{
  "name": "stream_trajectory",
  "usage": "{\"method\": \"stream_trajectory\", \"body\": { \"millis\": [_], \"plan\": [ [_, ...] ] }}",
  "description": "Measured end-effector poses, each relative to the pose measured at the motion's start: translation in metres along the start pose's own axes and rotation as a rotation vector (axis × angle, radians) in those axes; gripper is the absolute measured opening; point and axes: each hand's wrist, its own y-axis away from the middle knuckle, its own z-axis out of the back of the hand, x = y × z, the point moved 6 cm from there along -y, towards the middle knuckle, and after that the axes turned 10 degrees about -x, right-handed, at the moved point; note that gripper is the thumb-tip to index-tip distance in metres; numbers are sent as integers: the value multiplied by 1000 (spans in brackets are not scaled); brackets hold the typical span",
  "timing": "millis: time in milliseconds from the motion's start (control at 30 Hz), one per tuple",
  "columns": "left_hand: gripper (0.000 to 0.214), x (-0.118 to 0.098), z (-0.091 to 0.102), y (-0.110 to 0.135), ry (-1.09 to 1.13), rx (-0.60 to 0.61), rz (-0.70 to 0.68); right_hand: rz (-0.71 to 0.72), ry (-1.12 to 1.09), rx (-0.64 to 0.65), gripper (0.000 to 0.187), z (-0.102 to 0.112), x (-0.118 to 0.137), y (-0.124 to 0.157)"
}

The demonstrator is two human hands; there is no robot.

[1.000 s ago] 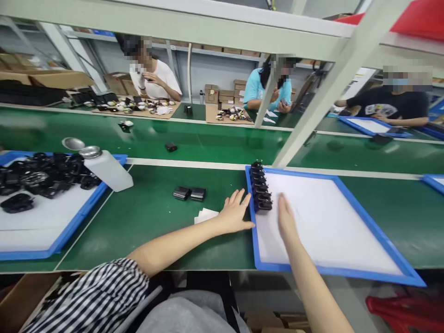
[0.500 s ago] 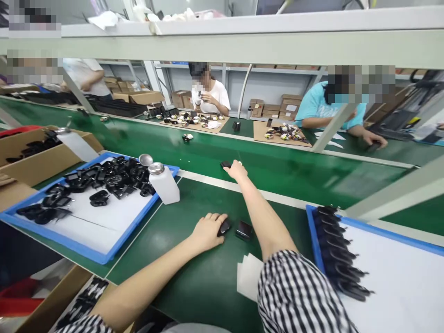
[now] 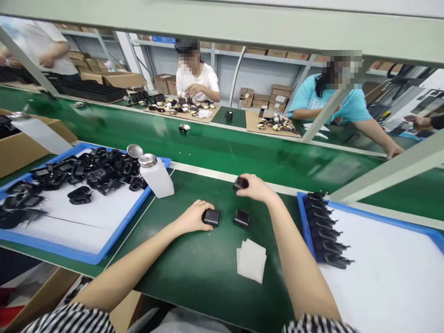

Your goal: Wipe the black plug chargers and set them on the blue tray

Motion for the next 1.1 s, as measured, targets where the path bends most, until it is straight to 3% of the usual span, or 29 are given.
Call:
{"method": "stream_trajectory", "body": {
  "millis": [100, 167, 400, 600, 733, 800, 900, 1000, 1100],
  "plan": [
    [51, -7, -4, 0, 65, 8, 4, 30, 137, 45, 46, -16, -6, 59],
    [53, -11, -6, 2, 86, 11, 26, 11, 177, 75, 49, -31, -11, 77],
    [57, -27, 0, 17, 48, -29, 71, 26, 169, 66, 42, -39, -2, 79],
    [54, -29, 4, 47, 41, -20, 63, 165, -254, -41, 50, -72, 23, 115],
    [60, -23, 1, 56, 133, -99, 46, 221, -119, 5, 66, -94, 23, 124],
    [67, -22, -2, 58, 181, -94, 52, 199, -76, 62, 79, -93, 20, 124],
    [85, -18, -1, 64, 217, -56, 85, 151, -71, 125, 94, -75, 14, 128],
    [91, -6, 7, 77, 233, -45, 153, 59, -31, 107, 82, -48, -3, 142],
    [82, 14, 17, 94, 251, -80, 254, -157, 44, -16, 63, -31, -33, 161]
  ]
}}
